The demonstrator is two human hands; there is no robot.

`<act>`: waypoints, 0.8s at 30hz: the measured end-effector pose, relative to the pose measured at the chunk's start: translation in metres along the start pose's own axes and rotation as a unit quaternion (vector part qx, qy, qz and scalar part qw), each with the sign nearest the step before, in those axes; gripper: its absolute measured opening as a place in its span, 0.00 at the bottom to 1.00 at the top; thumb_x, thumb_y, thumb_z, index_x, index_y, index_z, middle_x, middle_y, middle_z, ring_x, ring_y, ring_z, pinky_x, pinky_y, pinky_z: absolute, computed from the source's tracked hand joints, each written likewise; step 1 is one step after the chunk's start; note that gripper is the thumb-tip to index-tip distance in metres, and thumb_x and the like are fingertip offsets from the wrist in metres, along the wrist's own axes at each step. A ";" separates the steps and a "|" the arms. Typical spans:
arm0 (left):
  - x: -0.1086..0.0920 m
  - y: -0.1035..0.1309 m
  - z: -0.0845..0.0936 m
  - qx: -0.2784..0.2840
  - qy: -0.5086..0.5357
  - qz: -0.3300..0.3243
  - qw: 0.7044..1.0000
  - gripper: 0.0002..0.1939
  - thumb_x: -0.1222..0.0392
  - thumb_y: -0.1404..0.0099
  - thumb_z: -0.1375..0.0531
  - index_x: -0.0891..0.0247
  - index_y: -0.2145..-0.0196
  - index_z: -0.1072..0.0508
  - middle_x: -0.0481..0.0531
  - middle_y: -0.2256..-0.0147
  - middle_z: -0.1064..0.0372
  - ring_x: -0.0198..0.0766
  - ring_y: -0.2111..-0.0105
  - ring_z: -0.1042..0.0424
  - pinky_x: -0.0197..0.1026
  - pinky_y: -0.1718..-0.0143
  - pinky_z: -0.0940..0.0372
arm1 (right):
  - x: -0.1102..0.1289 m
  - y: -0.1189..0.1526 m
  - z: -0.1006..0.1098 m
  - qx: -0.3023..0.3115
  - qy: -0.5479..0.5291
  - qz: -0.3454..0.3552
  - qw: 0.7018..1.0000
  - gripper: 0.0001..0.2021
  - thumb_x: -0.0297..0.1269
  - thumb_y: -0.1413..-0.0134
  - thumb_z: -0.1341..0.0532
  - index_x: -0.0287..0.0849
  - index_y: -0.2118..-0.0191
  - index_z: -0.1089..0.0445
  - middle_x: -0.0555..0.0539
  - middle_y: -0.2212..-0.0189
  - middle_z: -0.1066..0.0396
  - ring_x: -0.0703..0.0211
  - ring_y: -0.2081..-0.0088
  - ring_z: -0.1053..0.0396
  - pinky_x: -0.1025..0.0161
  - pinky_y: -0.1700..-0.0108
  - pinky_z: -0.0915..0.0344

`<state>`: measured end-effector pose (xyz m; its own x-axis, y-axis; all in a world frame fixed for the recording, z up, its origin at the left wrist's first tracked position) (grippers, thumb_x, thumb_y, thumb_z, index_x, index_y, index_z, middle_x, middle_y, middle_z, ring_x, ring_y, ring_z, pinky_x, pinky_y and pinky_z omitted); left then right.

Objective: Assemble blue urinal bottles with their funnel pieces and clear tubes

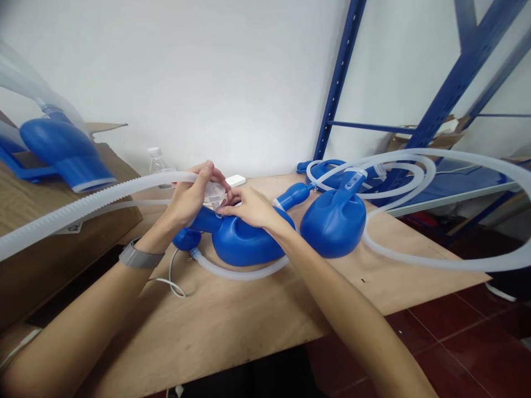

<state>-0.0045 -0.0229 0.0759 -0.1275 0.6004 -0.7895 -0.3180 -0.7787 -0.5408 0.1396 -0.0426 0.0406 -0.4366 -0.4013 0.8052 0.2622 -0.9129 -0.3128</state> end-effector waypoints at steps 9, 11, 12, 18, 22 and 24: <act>0.001 -0.001 0.005 -0.023 -0.027 -0.043 0.998 0.31 0.33 0.26 0.50 0.60 0.71 0.24 0.55 0.66 0.22 0.43 0.63 0.26 0.43 0.57 0.33 | -0.013 0.001 0.004 -0.032 -0.080 0.022 0.996 0.10 0.39 0.46 0.30 0.44 0.68 0.31 0.46 0.65 0.18 0.51 0.58 0.19 0.55 0.51 0.27; 0.004 -0.004 0.010 -0.045 -0.054 -0.042 0.997 0.30 0.35 0.26 0.49 0.60 0.72 0.24 0.54 0.67 0.22 0.43 0.63 0.26 0.43 0.58 0.34 | -0.014 0.004 0.006 -0.056 -0.010 0.018 0.998 0.10 0.41 0.44 0.31 0.44 0.59 0.27 0.46 0.60 0.17 0.51 0.55 0.19 0.53 0.49 0.28; 0.007 -0.007 0.014 -0.062 -0.064 -0.037 0.995 0.29 0.35 0.26 0.49 0.60 0.72 0.24 0.54 0.67 0.22 0.43 0.63 0.26 0.43 0.58 0.34 | -0.013 0.006 0.007 -0.069 0.036 0.017 0.997 0.14 0.42 0.42 0.31 0.45 0.52 0.27 0.46 0.57 0.17 0.50 0.53 0.20 0.52 0.47 0.28; 0.063 -0.016 0.055 -0.137 -0.042 0.165 0.976 0.23 0.37 0.33 0.41 0.60 0.70 0.26 0.55 0.63 0.21 0.47 0.59 0.24 0.42 0.62 0.32 | 0.003 0.020 -0.002 -0.069 0.291 0.039 0.953 0.35 0.64 0.45 0.32 0.52 0.37 0.29 0.46 0.48 0.19 0.40 0.46 0.22 0.44 0.45 0.30; 0.090 -0.007 0.081 -0.104 -0.083 0.283 0.950 0.25 0.34 0.39 0.36 0.60 0.71 0.26 0.56 0.66 0.21 0.53 0.55 0.22 0.45 0.60 0.31 | 0.006 0.023 -0.005 -0.063 0.363 0.059 0.928 0.34 0.73 0.47 0.38 0.51 0.47 0.20 0.44 0.50 0.18 0.37 0.48 0.22 0.45 0.50 0.30; 0.091 -0.005 0.089 -0.064 -0.110 0.256 0.958 0.22 0.36 0.43 0.31 0.59 0.73 0.24 0.55 0.69 0.21 0.58 0.53 0.23 0.46 0.57 0.32 | 0.004 0.022 -0.005 -0.065 0.377 0.055 0.922 0.34 0.74 0.46 0.39 0.49 0.52 0.18 0.44 0.53 0.17 0.37 0.50 0.22 0.48 0.52 0.31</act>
<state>-0.0984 0.0516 0.0322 -0.4363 0.1465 -0.8878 -0.0444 -0.9890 -0.1414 0.1395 -0.0646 0.0345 -0.9009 -0.3851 0.2003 0.2570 -0.8451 -0.4688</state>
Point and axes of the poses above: each hand's wrist, its own y-axis away from the middle knuckle, its own z-axis out of the back of the hand, x = y × z, the point moved 4 cm from there along -y, towards the middle knuckle
